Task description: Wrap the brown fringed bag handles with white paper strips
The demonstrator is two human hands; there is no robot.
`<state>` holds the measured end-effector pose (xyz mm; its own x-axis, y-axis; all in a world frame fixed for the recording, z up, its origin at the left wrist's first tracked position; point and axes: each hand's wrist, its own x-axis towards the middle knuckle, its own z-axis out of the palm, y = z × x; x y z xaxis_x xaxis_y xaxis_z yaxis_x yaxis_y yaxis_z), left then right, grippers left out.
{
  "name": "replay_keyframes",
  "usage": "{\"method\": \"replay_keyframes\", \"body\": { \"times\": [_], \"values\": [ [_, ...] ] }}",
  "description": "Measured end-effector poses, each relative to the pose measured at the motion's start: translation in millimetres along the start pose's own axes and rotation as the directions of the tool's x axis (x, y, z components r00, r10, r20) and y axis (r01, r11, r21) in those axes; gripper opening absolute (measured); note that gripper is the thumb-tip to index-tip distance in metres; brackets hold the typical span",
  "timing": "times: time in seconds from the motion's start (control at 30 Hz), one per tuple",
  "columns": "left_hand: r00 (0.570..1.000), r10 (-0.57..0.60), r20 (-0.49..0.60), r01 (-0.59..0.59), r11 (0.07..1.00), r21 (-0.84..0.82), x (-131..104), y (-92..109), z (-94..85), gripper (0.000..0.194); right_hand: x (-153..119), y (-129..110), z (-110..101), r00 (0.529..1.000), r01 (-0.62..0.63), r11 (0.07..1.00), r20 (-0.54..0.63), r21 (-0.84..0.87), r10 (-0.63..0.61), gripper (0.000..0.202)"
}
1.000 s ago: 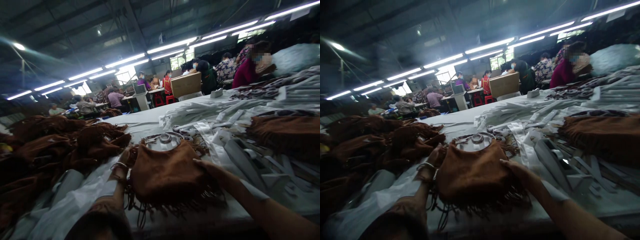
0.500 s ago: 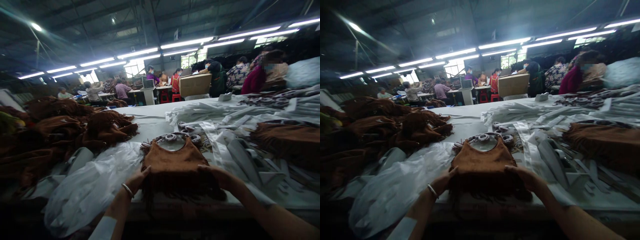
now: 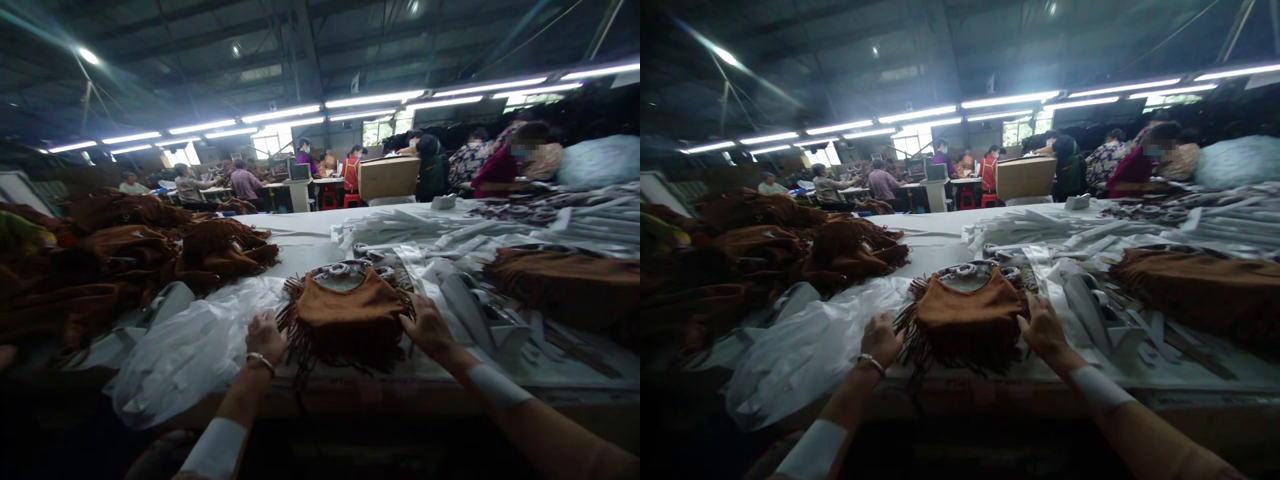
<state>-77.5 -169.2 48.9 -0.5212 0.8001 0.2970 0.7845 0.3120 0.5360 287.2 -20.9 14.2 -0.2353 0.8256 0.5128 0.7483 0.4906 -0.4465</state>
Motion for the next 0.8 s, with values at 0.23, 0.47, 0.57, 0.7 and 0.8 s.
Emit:
{"method": "replay_keyframes", "body": {
  "times": [0.23, 0.47, 0.57, 0.7, 0.8],
  "values": [
    [0.829, 0.513, 0.222, -0.538, 0.84, 0.069, -64.0, 67.6, 35.0, 0.025, -47.8, -80.3, 6.0, 0.902, 0.268, 0.963, 0.355, -0.016, -0.245, 0.028],
    [0.669, 0.48, 0.567, -0.694, 0.675, 0.248, -52.7, 92.9, 61.9, 0.03, -30.5, -89.3, 15.4, 0.646, 0.56, 0.82, 0.683, -0.121, -0.341, 0.033],
    [0.631, 0.479, 0.61, -0.722, 0.65, 0.237, -41.7, 91.7, 53.9, 0.024, -18.5, -90.7, 6.2, 0.592, 0.59, 0.798, 0.738, -0.121, -0.326, 0.027],
    [0.645, 0.432, 0.63, -0.701, 0.662, 0.264, -37.3, 79.2, 41.6, 0.035, -9.6, -78.9, -9.3, 0.644, 0.522, 0.833, 0.726, -0.186, -0.241, 0.018],
    [0.689, 0.378, 0.619, -0.65, 0.7, 0.296, -41.9, 64.0, 35.8, 0.04, -8.9, -56.0, -16.6, 0.702, 0.389, 0.898, 0.697, -0.205, -0.145, 0.025]
  ]
}}
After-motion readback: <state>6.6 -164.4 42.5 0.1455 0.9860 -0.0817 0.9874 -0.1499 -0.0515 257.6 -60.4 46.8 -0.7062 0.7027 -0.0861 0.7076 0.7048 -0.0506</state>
